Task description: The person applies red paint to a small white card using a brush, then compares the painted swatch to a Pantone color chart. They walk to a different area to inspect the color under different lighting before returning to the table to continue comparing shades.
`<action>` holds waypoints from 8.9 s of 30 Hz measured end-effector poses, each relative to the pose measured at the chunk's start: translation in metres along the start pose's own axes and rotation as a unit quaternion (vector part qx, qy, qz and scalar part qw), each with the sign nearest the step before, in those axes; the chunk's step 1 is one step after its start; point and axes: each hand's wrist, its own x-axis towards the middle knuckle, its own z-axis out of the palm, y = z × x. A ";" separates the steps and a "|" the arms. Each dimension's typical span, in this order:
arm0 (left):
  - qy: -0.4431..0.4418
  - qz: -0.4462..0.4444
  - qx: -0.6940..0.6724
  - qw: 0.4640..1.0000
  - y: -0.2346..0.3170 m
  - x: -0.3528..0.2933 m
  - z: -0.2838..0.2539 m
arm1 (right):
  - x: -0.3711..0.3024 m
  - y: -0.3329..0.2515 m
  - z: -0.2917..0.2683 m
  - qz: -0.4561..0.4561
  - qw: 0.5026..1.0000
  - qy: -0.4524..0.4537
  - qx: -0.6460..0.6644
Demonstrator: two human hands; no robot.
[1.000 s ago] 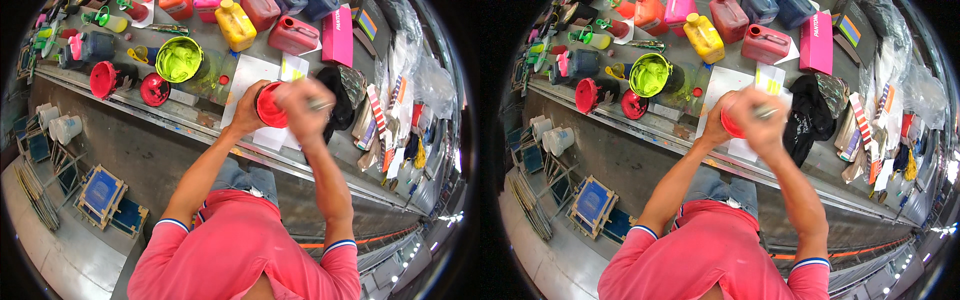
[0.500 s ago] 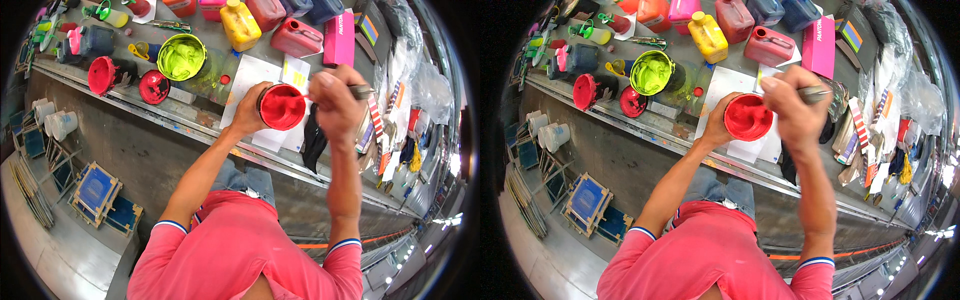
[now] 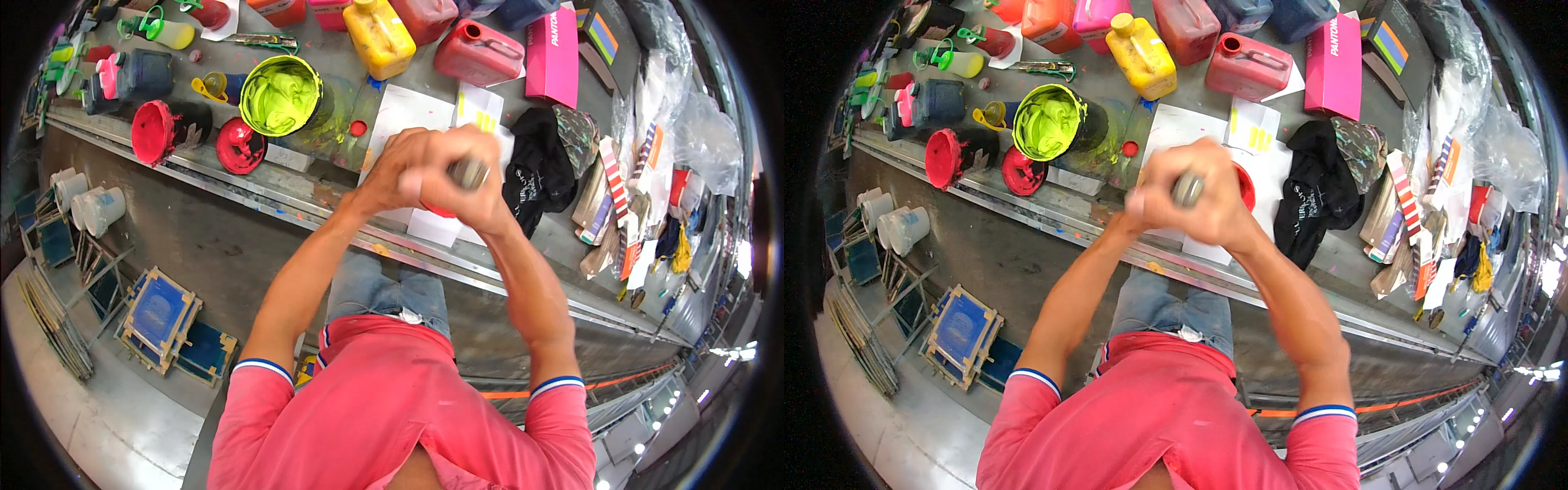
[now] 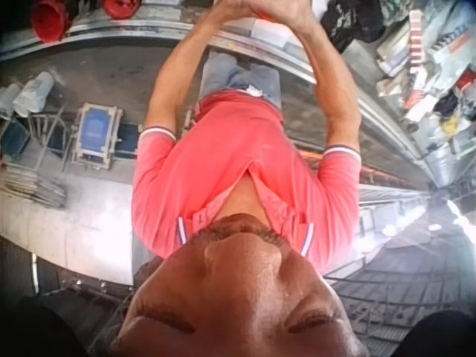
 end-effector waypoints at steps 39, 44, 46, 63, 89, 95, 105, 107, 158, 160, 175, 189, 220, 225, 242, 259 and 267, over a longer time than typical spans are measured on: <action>0.051 -0.058 -0.093 0.993 0.018 -0.014 0.031 | -0.025 -0.040 -0.031 0.004 0.995 -0.042 -0.087; 0.124 -0.036 -0.096 0.987 0.032 -0.009 0.035 | -0.028 -0.013 -0.044 -0.032 0.968 0.194 -0.154; 0.166 -0.051 -0.102 0.980 0.025 -0.014 0.044 | -0.051 -0.006 -0.035 -0.029 0.948 0.313 -0.050; 0.180 -0.036 -0.004 0.983 0.011 -0.021 0.057 | -0.012 -0.027 -0.012 -0.132 0.881 0.447 0.078; 0.181 -0.053 0.211 0.959 0.032 -0.027 0.032 | -0.009 -0.045 -0.021 0.008 0.926 0.360 -0.118; 0.169 -0.032 0.048 0.984 0.154 0.004 -0.046 | -0.017 -0.020 -0.053 -0.004 0.827 0.153 -0.540; -0.011 0.084 0.231 0.969 0.161 0.088 -0.024 | -0.112 -0.075 -0.045 0.047 0.887 0.281 -0.364; 0.033 0.092 0.303 0.948 0.162 0.082 -0.029 | -0.150 -0.066 -0.048 0.057 0.870 0.401 -0.281; 0.177 -0.075 0.283 0.940 0.115 -0.078 -0.051 | -0.247 0.113 0.026 0.106 0.759 0.479 0.428; -0.029 0.003 0.326 0.945 0.086 -0.111 -0.016 | -0.239 0.119 0.026 0.082 0.814 0.441 0.368; -0.213 0.003 0.395 0.894 0.045 -0.094 0.053 | -0.223 0.116 -0.033 0.030 0.926 0.228 -0.298; -0.191 0.019 0.450 0.872 0.052 -0.110 0.054 | -0.198 0.110 -0.043 0.000 0.837 0.046 -0.545; -0.169 0.022 0.457 0.873 0.049 -0.114 0.057 | -0.204 0.119 -0.042 0.041 0.773 -0.029 -0.633; -0.165 0.019 0.463 0.871 0.051 -0.112 0.058 | -0.212 0.119 -0.035 0.038 0.772 -0.064 -0.631; -0.140 0.034 0.465 0.874 0.049 -0.115 0.059 | -0.207 0.121 -0.040 0.030 0.770 -0.025 -0.637; -0.143 0.029 0.464 0.874 0.053 -0.113 0.059 | -0.190 0.113 -0.067 0.004 0.763 0.065 -0.644; -0.145 0.004 0.429 0.891 0.055 -0.111 0.062 | -0.244 0.087 -0.073 0.053 0.815 0.566 -0.117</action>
